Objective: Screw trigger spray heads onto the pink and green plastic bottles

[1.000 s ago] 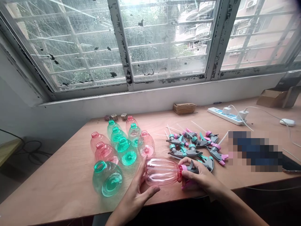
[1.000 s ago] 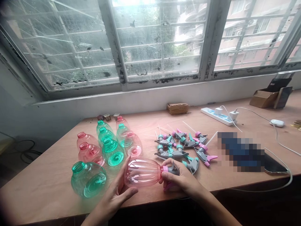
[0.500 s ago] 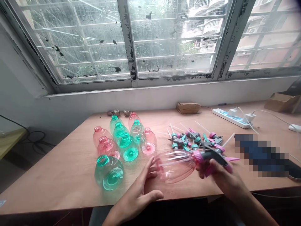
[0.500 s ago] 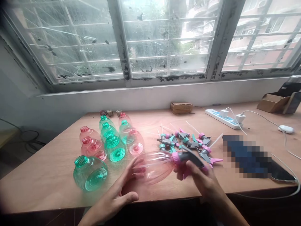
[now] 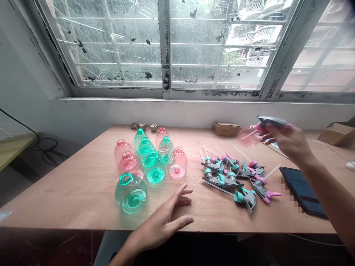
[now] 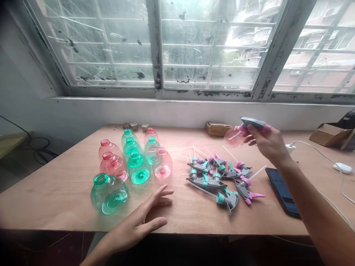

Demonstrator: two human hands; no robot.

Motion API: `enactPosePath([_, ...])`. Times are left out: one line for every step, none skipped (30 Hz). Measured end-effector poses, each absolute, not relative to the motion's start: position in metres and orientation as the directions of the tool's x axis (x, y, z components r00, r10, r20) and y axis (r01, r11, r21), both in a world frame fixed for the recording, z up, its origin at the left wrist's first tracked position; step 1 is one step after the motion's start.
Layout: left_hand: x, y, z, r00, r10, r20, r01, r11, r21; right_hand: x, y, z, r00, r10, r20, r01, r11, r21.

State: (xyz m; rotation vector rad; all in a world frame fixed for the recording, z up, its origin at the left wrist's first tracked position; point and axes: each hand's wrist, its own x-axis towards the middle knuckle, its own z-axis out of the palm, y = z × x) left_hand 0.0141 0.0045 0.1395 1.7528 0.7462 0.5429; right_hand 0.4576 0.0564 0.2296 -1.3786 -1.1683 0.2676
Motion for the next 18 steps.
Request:
enactPosePath([0.014, 0.004, 0.139, 0.695, 0.719, -0.007, 0.216, -0.200, 0.956, 0.462, 0.072, 0.228, 0.473, 0.761, 0.444, 0.445, 0.229, -0.866])
enactPosePath([0.014, 0.004, 0.139, 0.693, 0.721, -0.007, 0.217, -0.199, 0.956, 0.465, 0.085, 0.226, 0.479, 0.768, 0.426, 0.436, 0.213, -0.874])
enactPosePath([0.014, 0.005, 0.139, 0.691, 0.723, -0.007, 0.218, -0.199, 0.955, 0.467, 0.097, 0.225, 0.486, 0.773, 0.408, 0.429, 0.196, -0.882])
enactPosePath([0.014, 0.005, 0.139, 0.690, 0.724, -0.008, 0.221, -0.201, 0.954, 0.467, 0.108, 0.223, 0.492, 0.776, 0.394, 0.424, 0.182, -0.887])
enactPosePath([0.013, 0.005, 0.139, 0.689, 0.724, -0.007, 0.225, -0.205, 0.953, 0.466, 0.116, 0.223, 0.497, 0.779, 0.382, 0.420, 0.169, -0.892])
enactPosePath([0.013, 0.005, 0.139, 0.691, 0.722, -0.006, 0.227, -0.210, 0.951, 0.464, 0.124, 0.222, 0.498, 0.783, 0.372, 0.419, 0.158, -0.894])
enactPosePath([0.013, 0.005, 0.139, 0.694, 0.720, -0.003, 0.227, -0.215, 0.950, 0.462, 0.130, 0.222, 0.497, 0.788, 0.364, 0.421, 0.148, -0.895])
enactPosePath([0.012, 0.005, 0.139, 0.698, 0.716, 0.000, 0.226, -0.221, 0.949, 0.460, 0.136, 0.221, 0.489, 0.796, 0.356, 0.424, 0.139, -0.895])
enactPosePath([0.012, 0.005, 0.139, 0.701, 0.713, 0.003, 0.225, -0.225, 0.948, 0.458, 0.141, 0.221, 0.475, 0.808, 0.348, 0.429, 0.132, -0.894])
enactPosePath([0.012, 0.005, 0.139, 0.702, 0.712, 0.004, 0.226, -0.227, 0.947, 0.456, 0.145, 0.221, 0.454, 0.824, 0.338, 0.435, 0.126, -0.891])
enactPosePath([0.012, 0.005, 0.139, 0.701, 0.713, 0.003, 0.228, -0.229, 0.946, 0.454, 0.149, 0.220, 0.429, 0.842, 0.328, 0.444, 0.120, -0.888])
enactPosePath([0.012, 0.005, 0.139, 0.701, 0.713, 0.003, 0.231, -0.231, 0.945, 0.452, 0.153, 0.219, 0.404, 0.859, 0.315, 0.453, 0.111, -0.884])
enactPosePath([0.012, 0.005, 0.139, 0.700, 0.714, 0.001, 0.234, -0.231, 0.944, 0.451, 0.157, 0.217, 0.383, 0.874, 0.300, 0.465, 0.099, -0.880])
enactPosePath([0.012, 0.005, 0.139, 0.700, 0.714, -0.002, 0.237, -0.230, 0.944, 0.449, 0.161, 0.215, 0.368, 0.885, 0.285, 0.477, 0.083, -0.875])
enactPosePath([0.012, 0.005, 0.139, 0.701, 0.713, -0.004, 0.239, -0.230, 0.944, 0.448, 0.164, 0.213, 0.358, 0.894, 0.269, 0.491, 0.065, -0.869])
enactPosePath([0.011, 0.005, 0.139, 0.701, 0.713, -0.007, 0.241, -0.227, 0.944, 0.447, 0.168, 0.210, 0.353, 0.900, 0.256, 0.505, 0.047, -0.862])
enactPosePath([0.011, 0.005, 0.139, 0.702, 0.713, -0.011, 0.243, -0.224, 0.944, 0.446, 0.171, 0.207, 0.352, 0.903, 0.248, 0.521, 0.030, -0.853])
enactPosePath([0.011, 0.005, 0.139, 0.700, 0.714, -0.016, 0.248, -0.221, 0.943, 0.445, 0.174, 0.205, 0.356, 0.902, 0.244, 0.538, 0.016, -0.843])
